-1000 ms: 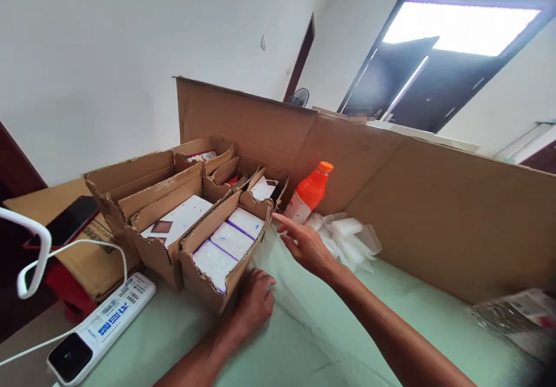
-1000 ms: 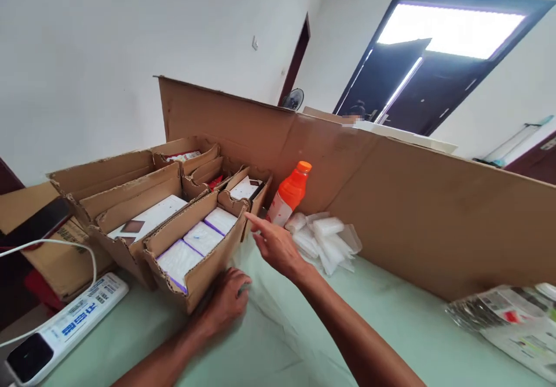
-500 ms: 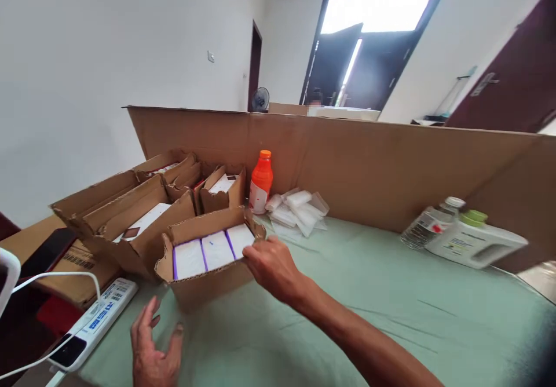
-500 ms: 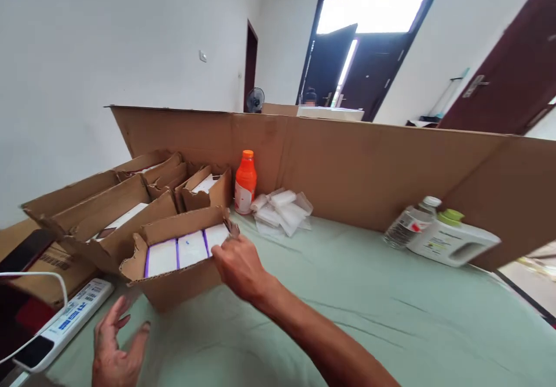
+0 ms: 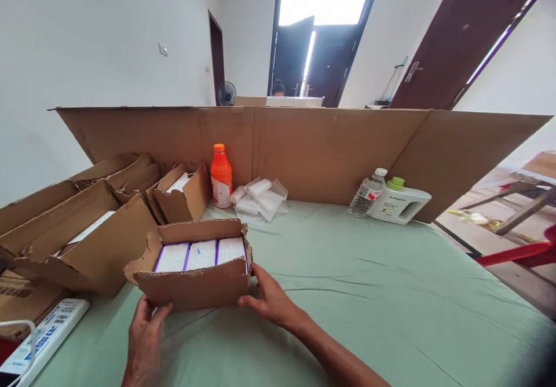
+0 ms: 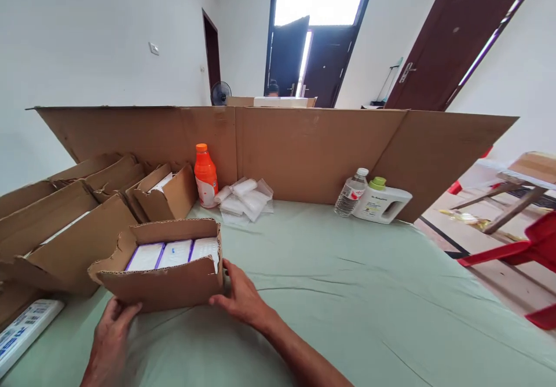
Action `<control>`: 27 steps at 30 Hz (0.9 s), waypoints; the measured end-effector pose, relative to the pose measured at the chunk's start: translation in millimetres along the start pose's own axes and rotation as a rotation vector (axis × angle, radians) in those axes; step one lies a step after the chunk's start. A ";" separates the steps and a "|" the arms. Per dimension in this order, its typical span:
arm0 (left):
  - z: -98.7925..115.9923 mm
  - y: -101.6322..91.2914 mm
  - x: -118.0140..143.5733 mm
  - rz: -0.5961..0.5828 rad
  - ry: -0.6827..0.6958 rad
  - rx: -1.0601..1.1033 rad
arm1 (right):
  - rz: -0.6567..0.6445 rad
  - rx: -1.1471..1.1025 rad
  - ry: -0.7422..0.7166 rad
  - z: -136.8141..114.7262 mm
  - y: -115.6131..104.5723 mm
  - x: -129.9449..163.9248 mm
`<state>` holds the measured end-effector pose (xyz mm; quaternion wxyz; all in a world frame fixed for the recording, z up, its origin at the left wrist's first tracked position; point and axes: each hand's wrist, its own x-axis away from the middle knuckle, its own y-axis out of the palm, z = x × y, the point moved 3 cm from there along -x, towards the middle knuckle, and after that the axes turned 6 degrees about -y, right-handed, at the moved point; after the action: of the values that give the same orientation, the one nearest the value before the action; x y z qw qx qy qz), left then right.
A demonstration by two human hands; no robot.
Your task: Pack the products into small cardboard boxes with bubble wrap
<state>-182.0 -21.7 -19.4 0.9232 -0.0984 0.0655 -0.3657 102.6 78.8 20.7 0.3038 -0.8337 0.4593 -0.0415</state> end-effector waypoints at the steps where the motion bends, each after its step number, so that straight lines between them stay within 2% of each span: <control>1: 2.4 7.9 2.7 0.001 -0.010 0.028 | 0.018 -0.015 -0.014 3.4 2.1 -0.6; 4: 17.2 47.0 12.2 -0.132 -0.086 0.180 | 0.160 0.002 0.038 18.6 -14.0 9.5; 7: 41.5 105.1 20.1 -0.370 -0.110 0.300 | 0.301 0.042 0.158 42.0 -49.5 31.3; 10: 59.3 165.8 26.0 -0.559 -0.059 0.317 | 0.458 0.099 0.253 63.0 -85.3 52.2; 12: 62.2 198.1 29.9 -0.614 -0.030 0.323 | 0.566 0.124 0.278 71.9 -102.1 61.7; 14: 59.8 220.2 33.6 -0.633 -0.001 0.326 | 0.646 0.132 0.277 77.5 -110.9 67.4; 16: 55.4 231.5 35.7 -0.628 0.020 0.329 | 0.694 0.128 0.268 81.8 -113.0 70.3; 19: 51.1 233.6 33.1 -0.634 0.057 0.305 | 0.716 0.097 0.280 87.9 -109.6 70.0; 23: 47.9 222.9 15.6 -0.603 0.099 0.250 | 0.675 0.109 0.284 95.7 -98.9 58.7; 27: 32.2 206.0 -8.0 -0.453 0.076 0.201 | 0.576 0.174 0.240 107.1 -79.1 44.5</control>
<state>-45.2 135.0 -35.0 0.8198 -0.0042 0.0398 -0.5713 224.1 124.8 -32.5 0.3170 -0.6295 0.7035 -0.0911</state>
